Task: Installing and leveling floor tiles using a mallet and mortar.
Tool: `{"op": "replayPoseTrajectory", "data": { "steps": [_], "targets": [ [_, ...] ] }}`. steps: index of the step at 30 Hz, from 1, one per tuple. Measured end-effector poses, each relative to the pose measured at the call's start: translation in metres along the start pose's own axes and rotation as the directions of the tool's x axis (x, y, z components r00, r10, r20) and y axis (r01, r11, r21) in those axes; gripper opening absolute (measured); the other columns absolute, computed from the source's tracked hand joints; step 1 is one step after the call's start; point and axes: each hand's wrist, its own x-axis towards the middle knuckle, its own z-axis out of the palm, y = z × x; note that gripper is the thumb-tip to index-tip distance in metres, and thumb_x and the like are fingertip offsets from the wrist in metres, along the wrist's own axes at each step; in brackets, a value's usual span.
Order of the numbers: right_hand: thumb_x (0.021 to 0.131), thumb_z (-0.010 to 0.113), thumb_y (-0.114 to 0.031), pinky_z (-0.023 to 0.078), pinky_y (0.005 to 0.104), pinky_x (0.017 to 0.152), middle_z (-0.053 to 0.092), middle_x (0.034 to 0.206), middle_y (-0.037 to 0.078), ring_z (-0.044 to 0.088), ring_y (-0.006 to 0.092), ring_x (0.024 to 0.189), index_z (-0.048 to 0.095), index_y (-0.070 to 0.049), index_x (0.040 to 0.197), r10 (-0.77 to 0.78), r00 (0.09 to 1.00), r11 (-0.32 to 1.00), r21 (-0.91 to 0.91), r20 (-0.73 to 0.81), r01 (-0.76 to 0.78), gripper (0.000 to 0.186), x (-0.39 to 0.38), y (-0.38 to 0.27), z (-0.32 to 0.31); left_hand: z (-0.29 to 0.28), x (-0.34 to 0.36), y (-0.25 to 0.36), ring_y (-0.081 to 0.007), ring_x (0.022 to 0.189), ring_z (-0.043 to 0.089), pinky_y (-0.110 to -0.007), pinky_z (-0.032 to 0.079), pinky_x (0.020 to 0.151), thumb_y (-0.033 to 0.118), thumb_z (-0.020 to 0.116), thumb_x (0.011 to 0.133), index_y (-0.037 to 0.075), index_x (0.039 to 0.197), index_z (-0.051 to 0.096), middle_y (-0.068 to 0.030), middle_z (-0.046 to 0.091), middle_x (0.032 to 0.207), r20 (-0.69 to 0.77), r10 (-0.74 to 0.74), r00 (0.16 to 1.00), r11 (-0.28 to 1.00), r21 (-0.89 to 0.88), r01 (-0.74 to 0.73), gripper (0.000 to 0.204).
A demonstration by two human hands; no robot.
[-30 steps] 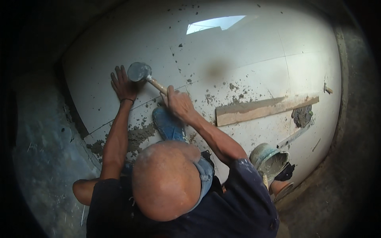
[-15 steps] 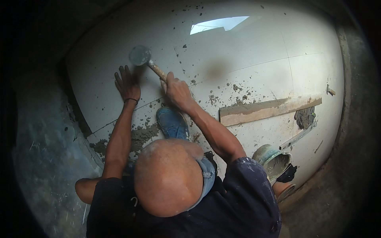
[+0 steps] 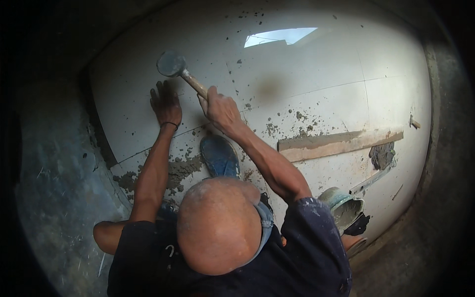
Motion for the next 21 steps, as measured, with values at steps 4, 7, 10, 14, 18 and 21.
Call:
{"op": "replayPoseTrajectory", "data": {
  "steps": [4,7,10,14,18,21],
  "targets": [
    [0.1,0.056,-0.03,0.047,0.053,0.05,0.06,0.061,0.025,0.061,0.0454,0.056,0.044,0.002,0.095,0.038,0.999,0.999,-0.015,-0.034,-0.039,0.035,-0.023,0.013,0.007,0.001,0.001,0.002,-0.0426,0.145,0.024,-0.055,0.024,0.116,0.03,0.051,0.097,0.011,0.153,0.028,-0.0129,0.028,0.158,0.006,-0.007,1.0,0.998,-0.056,0.007,0.064],
    [0.099,0.056,-0.031,0.047,0.0543,0.052,0.06,0.062,0.026,0.061,0.0469,0.057,0.044,0.001,0.096,0.027,0.997,0.998,-0.059,0.065,-0.024,0.035,-0.024,0.008,0.007,0.002,-0.002,-0.014,-0.0422,0.145,0.024,-0.055,0.025,0.116,0.03,0.054,0.094,0.009,0.153,0.028,-0.0129,0.03,0.158,-0.021,0.027,0.999,1.0,-0.004,-0.027,0.067],
    [0.1,0.056,-0.033,0.046,0.0551,0.052,0.059,0.061,0.025,0.06,0.0475,0.058,0.044,-0.001,0.097,-0.005,0.997,0.999,-0.049,0.075,0.009,0.034,-0.014,-0.024,0.0,0.002,-0.021,-0.052,-0.0406,0.146,0.024,-0.054,0.026,0.116,0.028,0.052,0.096,0.006,0.152,0.029,-0.0133,0.029,0.158,-0.023,0.029,0.999,1.0,0.012,-0.029,0.065],
    [0.101,0.055,-0.035,0.044,0.0543,0.052,0.059,0.062,0.024,0.061,0.0486,0.06,0.047,-0.004,0.098,-0.152,0.987,0.982,0.104,-0.045,0.156,0.033,0.003,-0.072,-0.007,0.003,-0.062,-0.117,-0.0391,0.147,0.024,-0.055,0.024,0.117,0.031,0.044,0.102,0.009,0.154,0.028,-0.0144,0.025,0.161,0.099,-0.25,0.963,0.967,-0.034,0.254,0.058],
    [0.101,0.055,-0.034,0.044,0.0543,0.053,0.06,0.064,0.025,0.061,0.0501,0.062,0.046,-0.004,0.099,-0.268,0.957,0.947,0.154,-0.115,0.284,0.032,0.016,-0.081,0.026,0.008,-0.081,-0.143,-0.039,0.147,0.022,-0.055,0.019,0.119,0.034,0.043,0.103,0.013,0.153,0.031,-0.0144,0.026,0.16,-0.071,-0.291,0.954,0.953,-0.106,0.283,0.056],
    [0.102,0.053,-0.038,0.046,0.0545,0.054,0.06,0.066,0.029,0.061,0.0521,0.065,0.044,-0.004,0.099,-0.191,0.976,0.979,-0.045,0.108,0.197,0.035,0.024,-0.077,0.05,0.01,-0.084,-0.142,-0.0389,0.147,0.021,-0.055,0.017,0.12,0.034,0.044,0.102,0.015,0.153,0.032,-0.0141,0.027,0.16,-0.103,-0.305,0.947,0.947,-0.142,0.29,0.055]
  ]
}}
